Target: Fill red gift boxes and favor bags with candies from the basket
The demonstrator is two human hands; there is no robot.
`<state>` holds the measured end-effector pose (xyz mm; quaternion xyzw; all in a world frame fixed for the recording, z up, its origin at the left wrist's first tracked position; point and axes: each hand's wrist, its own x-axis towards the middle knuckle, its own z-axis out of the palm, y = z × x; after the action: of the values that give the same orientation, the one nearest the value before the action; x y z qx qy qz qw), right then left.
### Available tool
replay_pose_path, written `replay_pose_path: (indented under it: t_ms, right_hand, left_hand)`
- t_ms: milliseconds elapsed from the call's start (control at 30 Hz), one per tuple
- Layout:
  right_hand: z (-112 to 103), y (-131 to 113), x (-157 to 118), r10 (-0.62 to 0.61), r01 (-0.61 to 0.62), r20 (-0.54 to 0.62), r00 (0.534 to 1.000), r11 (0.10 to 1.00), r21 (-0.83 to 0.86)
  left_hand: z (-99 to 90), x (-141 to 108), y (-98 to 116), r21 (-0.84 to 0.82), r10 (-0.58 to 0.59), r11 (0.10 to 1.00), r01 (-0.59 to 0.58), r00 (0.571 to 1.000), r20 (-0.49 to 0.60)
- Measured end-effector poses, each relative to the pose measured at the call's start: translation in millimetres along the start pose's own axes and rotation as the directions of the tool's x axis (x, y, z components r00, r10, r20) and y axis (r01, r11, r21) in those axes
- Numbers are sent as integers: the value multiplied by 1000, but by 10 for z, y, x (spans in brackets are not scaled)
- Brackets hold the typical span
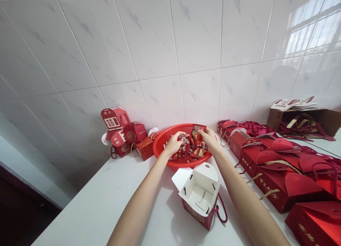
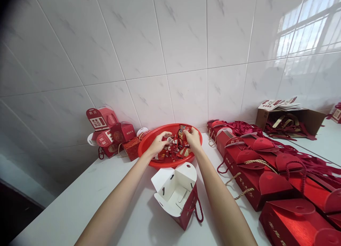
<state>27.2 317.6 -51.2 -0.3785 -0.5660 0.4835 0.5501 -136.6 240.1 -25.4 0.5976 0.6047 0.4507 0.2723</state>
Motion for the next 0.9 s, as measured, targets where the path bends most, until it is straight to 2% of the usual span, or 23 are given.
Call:
replay_pose_path:
  t_ms: [67,133,233,300,367,433,567,700,767,833,900]
  right_hand:
    - [4,-13,-10,2,-2,4,1000,1000,9]
    - [6,-29,-17,3,-3,4,1000,1000,22]
    - [4,-61,-28,8,-8,3,1000,999,45]
    - [0,-94,-47,19,-20,18,1000,998,66]
    - [-6,-141,-82,39,-44,63,997,995,92]
    - [-11,-199,-129,60,-76,133,989,990,117]
    - [-22,-299,-211,67,-107,244,967,983,151]
    - [-24,-308,-210,53,-97,210,976,974,206]
    - [-23,-287,-188,50,-86,152,987,966,242]
    - [-22,-266,-168,49,-76,105,993,960,269]
    - [-18,-250,-158,47,-68,82,996,957,283]
  left_hand:
    - [0,-3,11,-36,-34,999,33,999,-5]
    - [-7,0,21,-32,-16,999,14,999,-42]
    - [-24,16,24,-15,102,994,-104,991,-87]
    - [-24,34,13,-74,175,981,-180,982,-68]
    - [-8,59,-9,-149,226,961,-233,972,-62]
    - [19,85,-37,-177,250,948,-265,963,-100]
    - [66,121,-81,-139,244,954,-266,957,-157]
    - [76,121,-91,-43,219,973,-228,962,-163]
    - [77,112,-92,100,172,981,-163,982,-81]
    - [82,97,-93,258,79,961,-98,993,84]
    - [91,76,-93,381,-40,922,-68,962,269]
